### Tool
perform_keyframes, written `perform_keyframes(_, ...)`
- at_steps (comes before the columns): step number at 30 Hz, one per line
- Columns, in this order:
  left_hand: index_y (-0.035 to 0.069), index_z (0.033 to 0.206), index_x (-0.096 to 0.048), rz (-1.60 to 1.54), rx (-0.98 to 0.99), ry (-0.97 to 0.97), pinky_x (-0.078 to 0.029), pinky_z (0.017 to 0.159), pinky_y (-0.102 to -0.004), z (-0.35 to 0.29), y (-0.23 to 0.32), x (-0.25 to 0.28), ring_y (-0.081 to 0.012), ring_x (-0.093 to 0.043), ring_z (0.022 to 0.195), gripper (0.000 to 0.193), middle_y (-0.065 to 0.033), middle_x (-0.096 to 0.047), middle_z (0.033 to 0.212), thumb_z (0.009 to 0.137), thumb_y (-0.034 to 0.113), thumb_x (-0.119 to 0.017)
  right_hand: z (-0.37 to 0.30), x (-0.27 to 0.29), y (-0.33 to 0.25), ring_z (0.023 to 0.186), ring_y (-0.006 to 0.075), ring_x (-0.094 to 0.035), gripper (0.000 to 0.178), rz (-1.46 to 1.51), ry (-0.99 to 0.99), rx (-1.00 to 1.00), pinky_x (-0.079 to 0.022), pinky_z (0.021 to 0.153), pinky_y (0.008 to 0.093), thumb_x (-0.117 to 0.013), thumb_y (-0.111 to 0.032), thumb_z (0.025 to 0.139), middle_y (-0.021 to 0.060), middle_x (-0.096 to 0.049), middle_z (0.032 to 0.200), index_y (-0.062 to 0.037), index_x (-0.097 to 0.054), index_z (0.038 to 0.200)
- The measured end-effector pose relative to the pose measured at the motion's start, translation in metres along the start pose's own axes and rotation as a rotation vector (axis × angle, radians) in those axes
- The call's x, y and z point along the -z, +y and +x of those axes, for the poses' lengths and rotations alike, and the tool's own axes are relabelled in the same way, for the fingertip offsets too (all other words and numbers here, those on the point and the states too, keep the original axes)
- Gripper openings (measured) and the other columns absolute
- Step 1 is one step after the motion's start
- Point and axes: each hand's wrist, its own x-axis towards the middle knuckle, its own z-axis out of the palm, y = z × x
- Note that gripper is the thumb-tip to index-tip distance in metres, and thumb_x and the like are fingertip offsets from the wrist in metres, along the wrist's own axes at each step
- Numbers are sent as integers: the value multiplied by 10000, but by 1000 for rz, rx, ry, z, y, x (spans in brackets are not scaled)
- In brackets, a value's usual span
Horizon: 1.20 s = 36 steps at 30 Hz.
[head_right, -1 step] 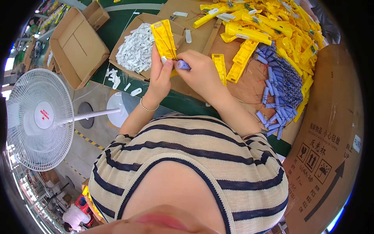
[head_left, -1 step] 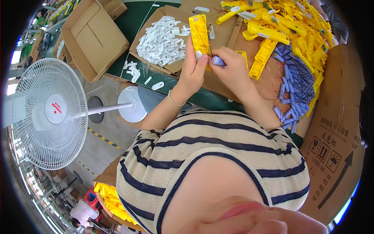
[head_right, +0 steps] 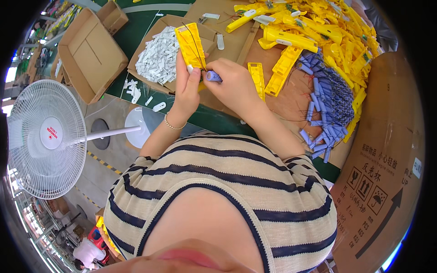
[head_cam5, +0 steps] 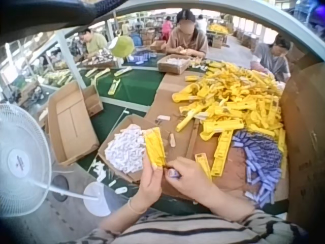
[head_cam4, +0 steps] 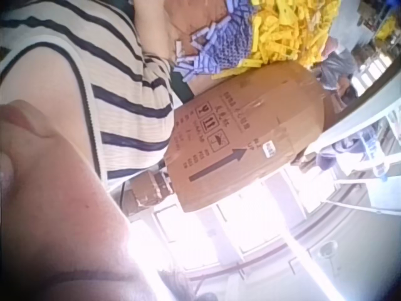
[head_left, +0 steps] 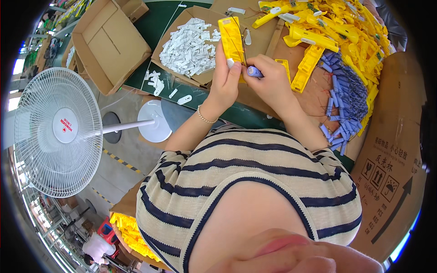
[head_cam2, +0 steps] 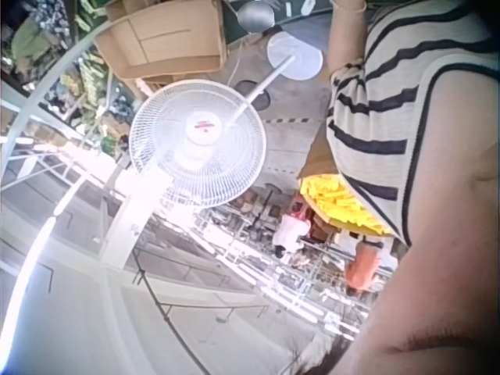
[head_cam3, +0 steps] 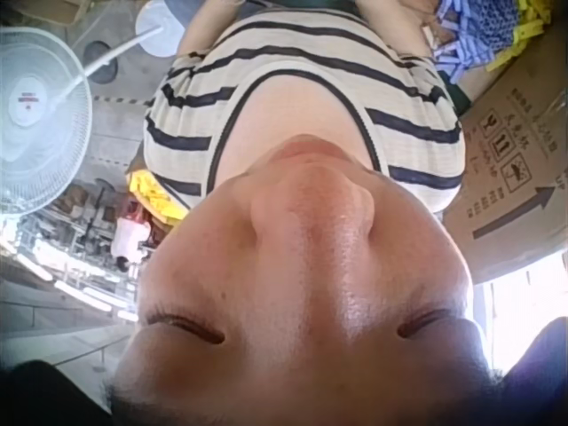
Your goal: The person assembles flashlights by fitting batteries and switch components into plastic casings by hand.
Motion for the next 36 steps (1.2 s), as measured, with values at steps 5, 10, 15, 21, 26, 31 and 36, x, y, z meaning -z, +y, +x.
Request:
perform_keyframes(5, -9, 1427, -123, 33, 21, 127, -353, 1007, -348, 2, -12, 6, -238, -461, 1186, 555, -165, -380, 1337, 938, 139, -342, -3, -7, 2, 694, 289, -607, 175, -82, 58, 76, -483, 594, 339, -693, -131, 736, 120, -604, 764, -23, -627, 856)
perform_keyframes(10, -21, 1420, -129, 114, -36, 99, -356, 1004, -349, 0, -13, 4, -238, -468, 1172, 555, -170, -389, 1323, 925, 127, -332, 2, -9, -3, 670, 281, -602, 150, -40, 173, 18, -480, 579, 340, -682, -107, 720, 113, -598, 747, -27, -629, 835)
perform_keyframes(15, -66, 1415, -101, 60, -36, 115, -353, 978, -322, 0, -14, 1, -230, -450, 1142, 579, -187, -401, 1293, 903, 67, -339, 0, -11, -1, 629, 285, -582, 111, -83, 77, 68, -469, 554, 352, -675, -109, 713, 106, -564, 695, -37, -615, 773)
perform_keyframes(21, -38, 1403, -174, 41, 13, 117, -392, 940, -307, 3, -15, 3, -205, -492, 1100, 563, -164, -457, 1235, 880, 2, -378, 2, -9, 0, 622, 297, -560, 131, -155, 11, 144, -446, 546, 350, -684, -89, 719, 132, -540, 675, -7, -603, 781)
perform_keyframes(26, 8, 1301, -323, -84, 162, 121, -438, 867, -280, 5, -22, 5, -160, -546, 990, 430, -113, -540, 1085, 879, -15, -406, 3, -7, 6, 611, 273, -571, 137, -94, -62, 101, -446, 548, 354, -677, -101, 733, 136, -559, 703, -4, -618, 808)
perform_keyframes(31, 12, 1319, -296, -82, 216, 124, -482, 774, -272, 8, -23, 9, -148, -577, 879, 453, -105, -545, 1066, 882, -17, -410, 7, 9, 8, 642, 124, -542, 274, 399, -87, -305, -445, 585, 298, -606, -82, 778, 33, -561, 750, -26, -621, 1046)
perform_keyframes(36, 20, 1355, -248, -13, 281, 89, -501, 702, -267, 7, -18, 1, -143, -590, 802, 512, -106, -551, 1048, 874, -17, -420, 11, 22, 29, 762, 52, -519, 374, 687, -107, -482, -447, 733, 205, -571, -28, 809, -22, -556, 825, 10, -570, 1181)
